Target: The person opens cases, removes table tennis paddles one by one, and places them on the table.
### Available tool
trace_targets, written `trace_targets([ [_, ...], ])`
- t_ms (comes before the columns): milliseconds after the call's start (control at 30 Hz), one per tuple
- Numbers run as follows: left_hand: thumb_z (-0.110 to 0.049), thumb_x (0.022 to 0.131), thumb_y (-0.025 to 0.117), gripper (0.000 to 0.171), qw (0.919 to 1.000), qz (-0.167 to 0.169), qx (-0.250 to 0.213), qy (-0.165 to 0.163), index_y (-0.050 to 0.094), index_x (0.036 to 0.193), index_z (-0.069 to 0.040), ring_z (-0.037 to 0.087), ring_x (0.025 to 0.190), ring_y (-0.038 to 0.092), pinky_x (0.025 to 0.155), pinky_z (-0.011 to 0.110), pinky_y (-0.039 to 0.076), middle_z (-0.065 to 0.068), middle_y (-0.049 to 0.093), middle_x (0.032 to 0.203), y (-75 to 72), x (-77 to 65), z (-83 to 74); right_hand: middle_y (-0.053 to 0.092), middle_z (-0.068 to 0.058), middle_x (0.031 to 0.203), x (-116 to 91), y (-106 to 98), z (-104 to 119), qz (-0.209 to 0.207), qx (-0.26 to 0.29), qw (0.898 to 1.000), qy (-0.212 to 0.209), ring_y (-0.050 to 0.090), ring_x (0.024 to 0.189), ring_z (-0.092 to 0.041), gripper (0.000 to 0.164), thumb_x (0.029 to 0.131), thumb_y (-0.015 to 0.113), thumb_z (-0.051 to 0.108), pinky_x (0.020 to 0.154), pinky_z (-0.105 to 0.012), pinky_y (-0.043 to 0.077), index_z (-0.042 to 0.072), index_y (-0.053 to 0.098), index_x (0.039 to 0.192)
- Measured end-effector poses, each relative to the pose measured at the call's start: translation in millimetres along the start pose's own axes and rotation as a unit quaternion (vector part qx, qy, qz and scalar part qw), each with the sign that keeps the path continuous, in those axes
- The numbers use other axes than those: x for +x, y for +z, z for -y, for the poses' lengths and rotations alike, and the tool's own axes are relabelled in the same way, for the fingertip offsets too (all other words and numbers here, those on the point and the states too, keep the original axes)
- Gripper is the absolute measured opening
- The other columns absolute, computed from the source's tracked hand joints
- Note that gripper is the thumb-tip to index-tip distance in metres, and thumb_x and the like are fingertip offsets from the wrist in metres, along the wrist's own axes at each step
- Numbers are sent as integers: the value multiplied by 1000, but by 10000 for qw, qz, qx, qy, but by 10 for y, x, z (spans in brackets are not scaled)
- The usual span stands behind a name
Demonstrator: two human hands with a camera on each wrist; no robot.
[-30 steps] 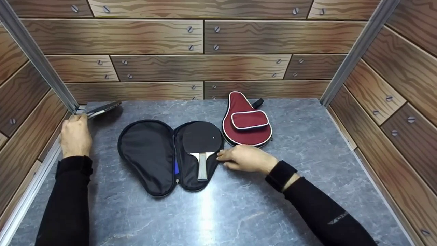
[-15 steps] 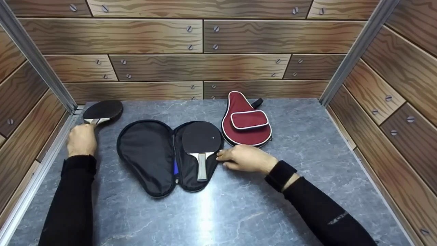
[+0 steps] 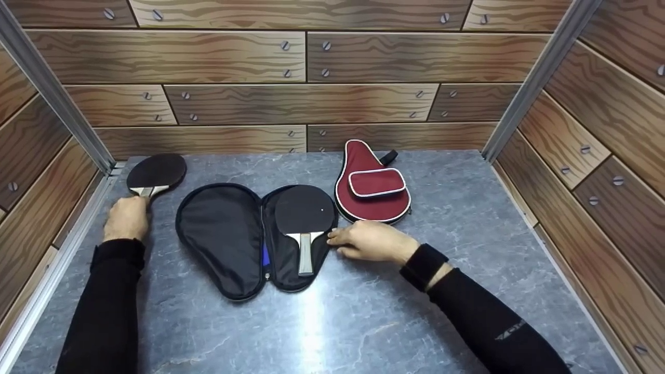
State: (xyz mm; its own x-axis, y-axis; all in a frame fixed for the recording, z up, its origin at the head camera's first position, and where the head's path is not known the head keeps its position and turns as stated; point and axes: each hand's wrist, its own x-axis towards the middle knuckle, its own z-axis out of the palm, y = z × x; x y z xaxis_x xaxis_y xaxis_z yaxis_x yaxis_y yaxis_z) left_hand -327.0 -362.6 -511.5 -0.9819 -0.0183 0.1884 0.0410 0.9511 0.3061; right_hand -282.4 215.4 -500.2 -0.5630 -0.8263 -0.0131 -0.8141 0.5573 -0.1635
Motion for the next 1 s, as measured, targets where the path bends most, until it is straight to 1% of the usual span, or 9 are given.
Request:
trace_targets([
  [133,5,100,65,12,9998,-73,49,157,65,106,16,80,99,69,80,89,58,54,70,113,25,-26,3,81,-9,154,2,3,-2,-3,-30,10000,-40,81,141,-23,36,115,74,23,117,-47,68,13,83,149],
  [167,5,100,64,16,9999,-104,-33,114,67,112,15,79,98,70,79,88,58,54,70,112,32,-37,3,81,-9,153,3,6,-5,-8,-18,10000,-61,81,141,-23,36,115,74,23,117,-46,68,12,83,148],
  [200,6,100,63,25,9999,-102,-104,73,69,123,14,77,97,71,79,86,59,54,70,114,39,-51,5,81,-9,153,3,9,-7,-15,-14,10000,-74,81,141,-23,36,115,74,23,117,-46,68,12,83,148],
  [300,6,100,65,26,9998,-127,-62,164,69,124,15,75,96,72,80,86,59,54,70,113,51,-73,11,81,-8,153,2,15,-12,-44,-14,9999,-91,82,139,-23,35,115,75,23,115,-45,69,13,83,148],
  [367,5,100,66,24,9998,-133,-78,134,70,122,14,76,97,72,80,87,59,54,70,114,51,-80,14,81,-8,152,0,18,-14,-64,-22,9999,-92,82,138,-23,35,115,75,23,114,-45,70,13,83,147],
  [433,3,100,69,13,9995,-192,80,247,67,101,16,78,99,70,82,89,58,53,71,111,42,-72,10,82,-7,152,0,15,-13,-72,-41,9999,-106,83,137,-22,35,114,75,22,114,-45,70,13,84,147],
  [567,-3,100,67,19,9988,-417,12,268,68,103,16,78,103,69,86,89,56,52,70,112,8,-60,-40,83,-7,151,6,12,-13,-69,-76,9998,-152,82,138,-21,35,113,75,21,115,-45,69,12,84,146],
  [733,-6,101,69,30,9959,-739,-41,512,71,120,17,77,107,70,90,88,55,47,73,119,-47,-47,-188,83,-7,150,13,8,-17,-78,-45,9998,-169,82,140,-21,35,113,75,20,116,-45,68,11,84,145],
  [1000,-12,108,69,37,9922,-1038,-57,687,75,135,12,72,116,72,94,85,59,42,76,132,-175,-49,-551,83,-6,150,13,-2,-12,-81,-10,9999,-145,81,141,-18,35,113,74,20,117,-44,68,12,84,145],
])
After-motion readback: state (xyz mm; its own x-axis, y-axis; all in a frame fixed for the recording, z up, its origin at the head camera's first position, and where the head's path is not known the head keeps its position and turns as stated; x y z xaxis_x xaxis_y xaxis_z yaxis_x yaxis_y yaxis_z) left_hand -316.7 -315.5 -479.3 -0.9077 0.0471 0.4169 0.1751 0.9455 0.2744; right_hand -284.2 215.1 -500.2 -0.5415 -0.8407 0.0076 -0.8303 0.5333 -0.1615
